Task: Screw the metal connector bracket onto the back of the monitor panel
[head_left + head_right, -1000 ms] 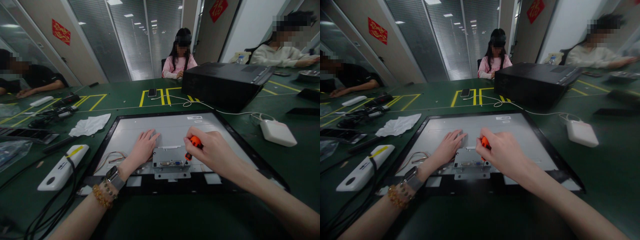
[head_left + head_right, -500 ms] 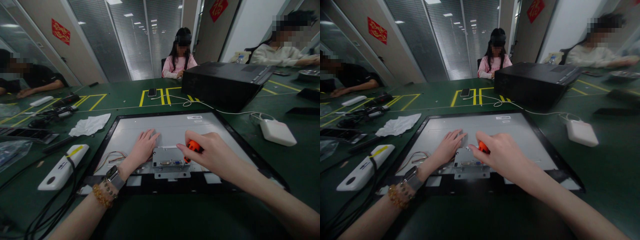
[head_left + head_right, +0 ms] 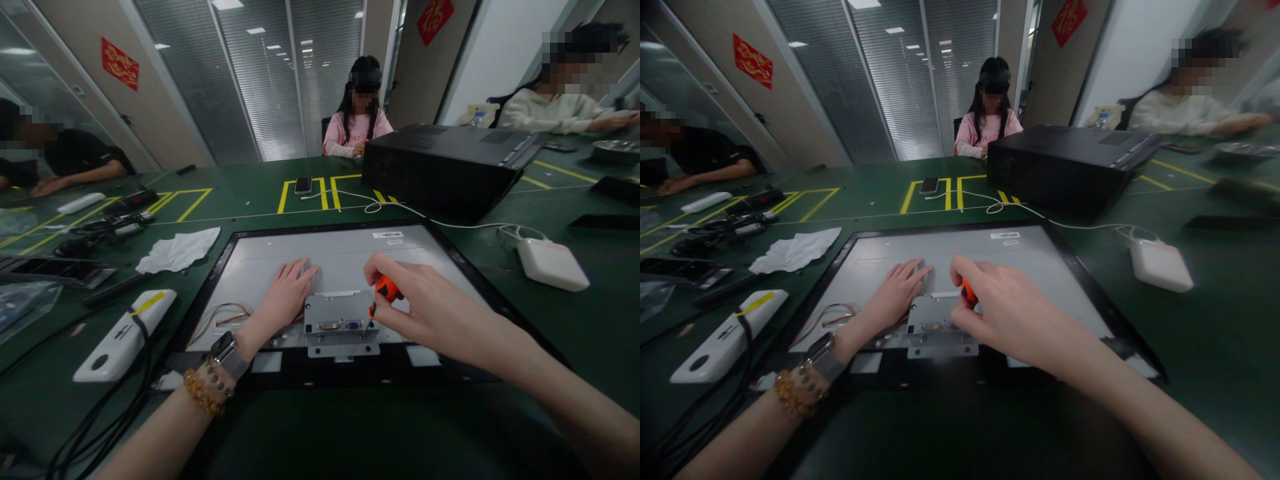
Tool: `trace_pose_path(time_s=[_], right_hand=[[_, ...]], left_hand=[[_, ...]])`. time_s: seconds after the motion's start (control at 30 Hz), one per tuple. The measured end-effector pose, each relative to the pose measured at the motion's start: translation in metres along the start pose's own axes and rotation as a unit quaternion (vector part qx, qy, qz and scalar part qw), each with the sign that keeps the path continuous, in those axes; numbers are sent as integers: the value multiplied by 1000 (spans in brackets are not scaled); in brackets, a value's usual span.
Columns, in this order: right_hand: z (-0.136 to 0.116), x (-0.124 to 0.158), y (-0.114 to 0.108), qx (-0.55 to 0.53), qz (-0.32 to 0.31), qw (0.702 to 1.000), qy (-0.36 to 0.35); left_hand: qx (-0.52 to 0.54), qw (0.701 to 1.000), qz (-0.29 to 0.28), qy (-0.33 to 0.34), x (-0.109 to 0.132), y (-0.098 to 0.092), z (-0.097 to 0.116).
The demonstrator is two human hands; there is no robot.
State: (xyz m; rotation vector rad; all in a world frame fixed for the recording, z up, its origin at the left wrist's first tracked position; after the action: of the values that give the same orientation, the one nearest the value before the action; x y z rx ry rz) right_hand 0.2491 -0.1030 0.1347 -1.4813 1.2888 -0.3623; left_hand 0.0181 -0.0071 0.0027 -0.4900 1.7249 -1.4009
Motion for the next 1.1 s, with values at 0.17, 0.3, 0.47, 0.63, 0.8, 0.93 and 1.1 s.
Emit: trace_pose_path(time_s=[0.17,0.3,0.47,0.63,0.8,0.93,1.1], right_hand=[[1,0,2,32,3,999,-18],[5,0,5,41,9,999,-2],[8,2,1,42,11,999,2],[5,1,-2,30,0,1000,-3],[8,0,1,43,-7,999,-7],[9,1,1,37,-14,999,-3],[1,3,-8,-20,-41,999,4]], left_hand=[[-10,1000,-11,9,0,-3,1],[0,1000,-14,15,0,-6,2],[0,1000,-6,3,0,-4,1],[-2,1000,-1,2,1,0,-1],[1,1000,14,12,2,1,-2],[2,1000,9,13,2,-1,-1],[-4,1000,11,7,1,2,-2]])
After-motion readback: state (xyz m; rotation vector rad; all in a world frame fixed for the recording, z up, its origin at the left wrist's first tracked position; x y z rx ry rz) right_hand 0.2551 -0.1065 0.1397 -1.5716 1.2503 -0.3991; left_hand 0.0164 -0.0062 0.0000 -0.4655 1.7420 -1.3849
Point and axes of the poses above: each hand's wrist, its own x-axis away from the middle knuckle, its own y-axis out of the palm, z = x × y, the point moved 1 cm from there along -x, towards the middle knuckle, and after that the axes turned 12 degrees about z, right-handed, at the moved point
